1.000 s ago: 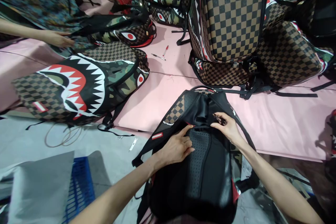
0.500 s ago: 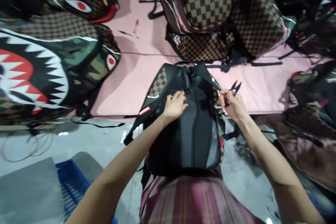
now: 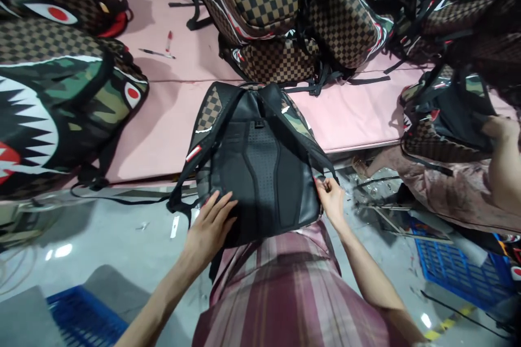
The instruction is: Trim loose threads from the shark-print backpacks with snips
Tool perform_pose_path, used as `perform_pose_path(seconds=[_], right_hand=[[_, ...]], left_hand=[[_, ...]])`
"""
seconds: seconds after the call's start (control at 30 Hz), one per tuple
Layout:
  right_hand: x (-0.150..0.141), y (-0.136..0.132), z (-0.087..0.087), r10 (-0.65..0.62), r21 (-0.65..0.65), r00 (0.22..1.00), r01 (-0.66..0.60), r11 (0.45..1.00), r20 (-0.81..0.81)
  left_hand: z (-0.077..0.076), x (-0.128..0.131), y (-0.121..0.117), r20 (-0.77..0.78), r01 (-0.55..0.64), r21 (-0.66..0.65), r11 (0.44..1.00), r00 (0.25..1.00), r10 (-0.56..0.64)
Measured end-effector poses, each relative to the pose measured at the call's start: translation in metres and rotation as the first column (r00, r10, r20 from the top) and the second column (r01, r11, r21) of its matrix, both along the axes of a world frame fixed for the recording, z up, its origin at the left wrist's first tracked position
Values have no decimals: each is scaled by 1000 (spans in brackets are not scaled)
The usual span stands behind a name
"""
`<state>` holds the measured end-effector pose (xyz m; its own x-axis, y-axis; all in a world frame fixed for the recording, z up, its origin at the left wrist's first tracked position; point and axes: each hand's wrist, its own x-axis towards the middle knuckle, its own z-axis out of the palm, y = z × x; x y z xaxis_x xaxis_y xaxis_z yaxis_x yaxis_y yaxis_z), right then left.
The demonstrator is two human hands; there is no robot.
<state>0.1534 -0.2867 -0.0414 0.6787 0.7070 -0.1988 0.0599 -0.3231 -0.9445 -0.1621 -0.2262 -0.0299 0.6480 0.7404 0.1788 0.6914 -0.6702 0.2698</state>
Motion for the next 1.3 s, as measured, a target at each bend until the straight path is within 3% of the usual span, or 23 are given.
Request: perform_pose_path(seconds=[0.07, 0.17, 0.33, 0.5, 0.67, 0.77, 0.83, 0.93, 1.0, 1.07, 1.17, 1.23, 1.3], right_hand=[[4, 17, -5, -54, 66, 985, 66, 996, -164], [22, 29, -10, -11, 89, 957, 38, 995, -288], [36, 30, -13, 51, 132, 907, 5, 991, -417], [43, 54, -7, 76, 168, 883, 3, 986, -463], [79, 85, 15, 64, 232, 902, 41, 972, -428], [89, 64, 29, -35, 301, 962, 119, 946, -272], [76, 37, 29, -74, 305, 997, 82, 949, -39], [35, 2, 15, 149, 155, 969, -180, 971, 195], [10, -7, 4, 186, 105, 948, -219, 970, 258], [0, -8, -3, 144, 93, 938, -181, 979, 316], [7, -6, -6, 107, 71, 893, -153, 986, 437], [12, -5, -6, 133, 40, 832, -182, 982, 539], [3, -8, -6, 218, -18, 745, -267, 963, 630]], left_hand=[[-2, -15, -10, -30, -8, 68, 998, 999, 10], [-7, -30, -18, -85, -9, 131, 991, 996, 20], [-11, -30, -32, -24, -72, 90, 993, 997, 75], [-3, 9, -39, 7, -117, 68, 991, 993, 117], [8, 68, -11, 67, -37, 94, 995, 997, 31], [6, 93, 5, 107, 35, 63, 997, 993, -42], [4, 107, 11, 134, 21, 15, 1000, 991, -23], [2, 124, 14, 191, -6, 1, 1000, 982, 6], [2, 125, 12, 214, -1, 15, 1000, 977, -2], [0, 115, 5, 206, 37, 33, 999, 978, -43], [-8, 84, -15, 174, 65, 57, 996, 982, -74], [-17, 66, -29, 226, -47, 31, 998, 973, 39], [-26, 58, -38, 345, -208, -72, 976, 913, 220]])
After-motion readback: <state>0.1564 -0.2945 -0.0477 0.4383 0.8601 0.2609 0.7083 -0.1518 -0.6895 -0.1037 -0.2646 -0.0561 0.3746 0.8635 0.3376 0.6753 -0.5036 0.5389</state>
